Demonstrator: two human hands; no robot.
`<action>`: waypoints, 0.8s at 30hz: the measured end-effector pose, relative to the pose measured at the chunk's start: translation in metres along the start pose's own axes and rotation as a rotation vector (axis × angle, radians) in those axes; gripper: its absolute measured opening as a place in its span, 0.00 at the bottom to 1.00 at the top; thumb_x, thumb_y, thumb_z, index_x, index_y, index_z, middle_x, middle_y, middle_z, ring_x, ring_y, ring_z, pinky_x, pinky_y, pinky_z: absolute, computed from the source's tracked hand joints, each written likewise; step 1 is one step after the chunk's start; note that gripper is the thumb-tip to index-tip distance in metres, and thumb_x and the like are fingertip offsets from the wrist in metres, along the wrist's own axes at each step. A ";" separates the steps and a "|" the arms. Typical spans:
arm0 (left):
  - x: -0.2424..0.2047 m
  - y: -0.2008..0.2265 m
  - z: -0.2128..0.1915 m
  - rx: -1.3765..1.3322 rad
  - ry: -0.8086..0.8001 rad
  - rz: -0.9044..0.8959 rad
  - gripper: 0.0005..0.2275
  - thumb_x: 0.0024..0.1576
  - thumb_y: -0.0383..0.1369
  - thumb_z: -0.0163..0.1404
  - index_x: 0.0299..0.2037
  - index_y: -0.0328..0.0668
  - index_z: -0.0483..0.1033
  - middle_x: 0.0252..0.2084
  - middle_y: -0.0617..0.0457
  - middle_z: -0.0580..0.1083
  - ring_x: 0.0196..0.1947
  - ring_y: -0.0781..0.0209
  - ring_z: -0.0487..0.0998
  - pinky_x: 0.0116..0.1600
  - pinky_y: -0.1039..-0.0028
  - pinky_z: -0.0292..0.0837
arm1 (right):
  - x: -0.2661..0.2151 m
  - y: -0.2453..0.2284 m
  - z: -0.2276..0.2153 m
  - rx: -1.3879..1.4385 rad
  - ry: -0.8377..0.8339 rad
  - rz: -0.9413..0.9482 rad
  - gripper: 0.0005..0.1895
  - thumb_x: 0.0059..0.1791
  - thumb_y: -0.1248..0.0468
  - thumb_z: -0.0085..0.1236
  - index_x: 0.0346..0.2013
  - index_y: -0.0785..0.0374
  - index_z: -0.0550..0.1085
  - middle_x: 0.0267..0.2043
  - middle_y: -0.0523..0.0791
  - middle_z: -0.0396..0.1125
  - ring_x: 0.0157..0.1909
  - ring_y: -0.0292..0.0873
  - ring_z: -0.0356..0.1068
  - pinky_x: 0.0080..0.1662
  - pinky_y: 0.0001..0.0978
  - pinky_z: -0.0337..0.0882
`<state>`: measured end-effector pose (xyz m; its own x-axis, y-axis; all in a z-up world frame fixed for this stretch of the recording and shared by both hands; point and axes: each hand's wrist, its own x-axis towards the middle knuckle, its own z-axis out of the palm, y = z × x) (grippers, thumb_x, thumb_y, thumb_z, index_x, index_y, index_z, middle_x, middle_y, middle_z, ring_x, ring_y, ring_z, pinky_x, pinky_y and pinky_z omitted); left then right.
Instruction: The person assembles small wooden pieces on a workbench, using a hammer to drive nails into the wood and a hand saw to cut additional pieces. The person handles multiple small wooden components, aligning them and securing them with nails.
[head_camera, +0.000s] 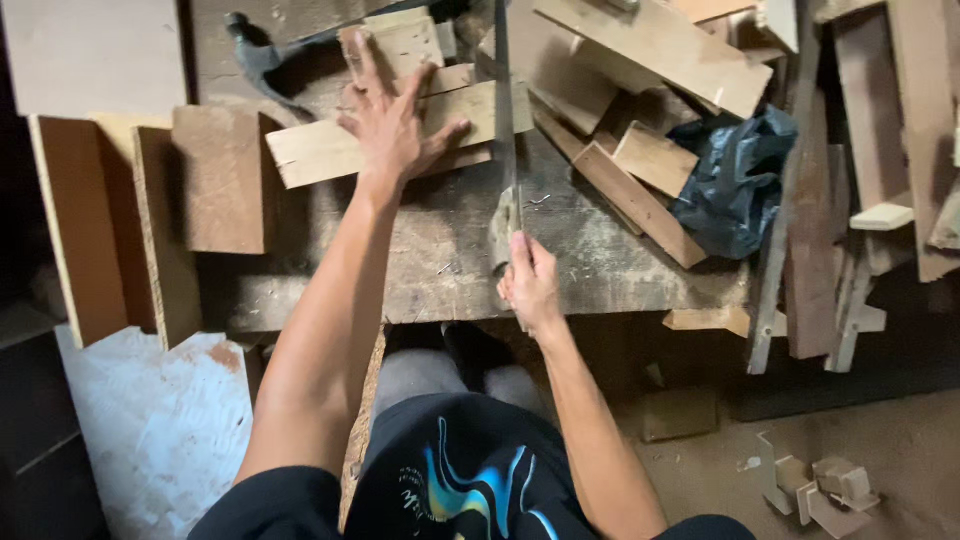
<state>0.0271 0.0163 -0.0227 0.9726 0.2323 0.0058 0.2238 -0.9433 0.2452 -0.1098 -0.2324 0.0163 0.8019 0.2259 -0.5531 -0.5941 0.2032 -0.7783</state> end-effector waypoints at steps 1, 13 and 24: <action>-0.002 0.001 0.003 0.007 0.012 0.008 0.40 0.50 0.74 0.55 0.72 0.78 0.64 0.74 0.40 0.25 0.62 0.18 0.55 0.51 0.28 0.57 | 0.000 0.000 -0.001 -0.014 0.022 -0.002 0.20 0.59 0.53 0.44 0.51 0.69 0.70 0.14 0.36 0.53 0.13 0.31 0.53 0.20 0.29 0.59; -0.004 -0.006 -0.004 -0.040 0.026 0.079 0.38 0.48 0.73 0.58 0.67 0.75 0.71 0.75 0.44 0.26 0.64 0.18 0.51 0.56 0.25 0.49 | -0.065 -0.009 -0.004 -0.260 0.118 0.045 0.17 0.57 0.53 0.44 0.41 0.64 0.73 0.14 0.36 0.53 0.14 0.30 0.53 0.19 0.28 0.58; -0.006 -0.005 0.014 -0.133 0.196 0.140 0.35 0.51 0.71 0.61 0.65 0.71 0.73 0.77 0.42 0.29 0.62 0.22 0.55 0.58 0.27 0.49 | -0.023 -0.012 0.005 -0.822 0.208 -0.609 0.22 0.64 0.51 0.44 0.40 0.67 0.74 0.23 0.43 0.63 0.26 0.36 0.65 0.31 0.30 0.65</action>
<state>0.0209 0.0160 -0.0373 0.9600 0.1559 0.2325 0.0657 -0.9329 0.3540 -0.1210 -0.2352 0.0399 0.9927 0.1184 0.0211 0.0781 -0.5012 -0.8618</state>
